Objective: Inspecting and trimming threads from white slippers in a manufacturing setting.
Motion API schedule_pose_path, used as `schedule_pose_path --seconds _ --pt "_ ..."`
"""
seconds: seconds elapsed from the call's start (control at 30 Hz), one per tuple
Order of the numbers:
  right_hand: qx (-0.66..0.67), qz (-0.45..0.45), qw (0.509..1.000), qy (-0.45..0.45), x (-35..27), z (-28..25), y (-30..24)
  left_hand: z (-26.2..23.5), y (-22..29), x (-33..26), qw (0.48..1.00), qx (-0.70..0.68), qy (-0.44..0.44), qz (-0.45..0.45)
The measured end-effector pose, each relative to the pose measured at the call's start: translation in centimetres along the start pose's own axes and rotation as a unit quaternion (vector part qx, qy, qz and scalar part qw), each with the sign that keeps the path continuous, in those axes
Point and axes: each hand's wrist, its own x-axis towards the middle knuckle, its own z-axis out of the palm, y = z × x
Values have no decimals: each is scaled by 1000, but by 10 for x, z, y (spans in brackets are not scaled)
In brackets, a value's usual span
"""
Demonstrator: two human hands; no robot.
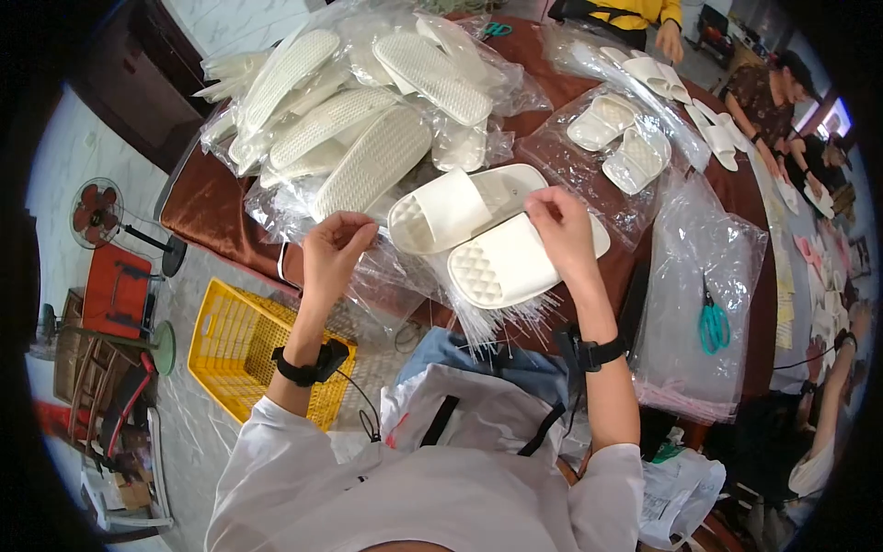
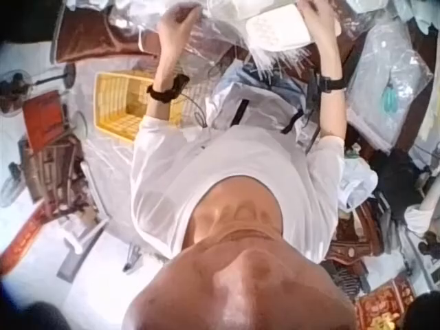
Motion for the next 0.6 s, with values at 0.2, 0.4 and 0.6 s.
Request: schedule_pose_path --seconds 0.2,0.4,0.6 --pt "-143 -47 988 -28 12 17 -23 9 15 13 983 -154 -70 -72" --pt "-176 -26 981 -76 29 24 -10 7 13 18 985 -132 -86 -66" --pt "-182 -48 973 -131 39 31 -12 4 19 25 983 -71 -120 -123"
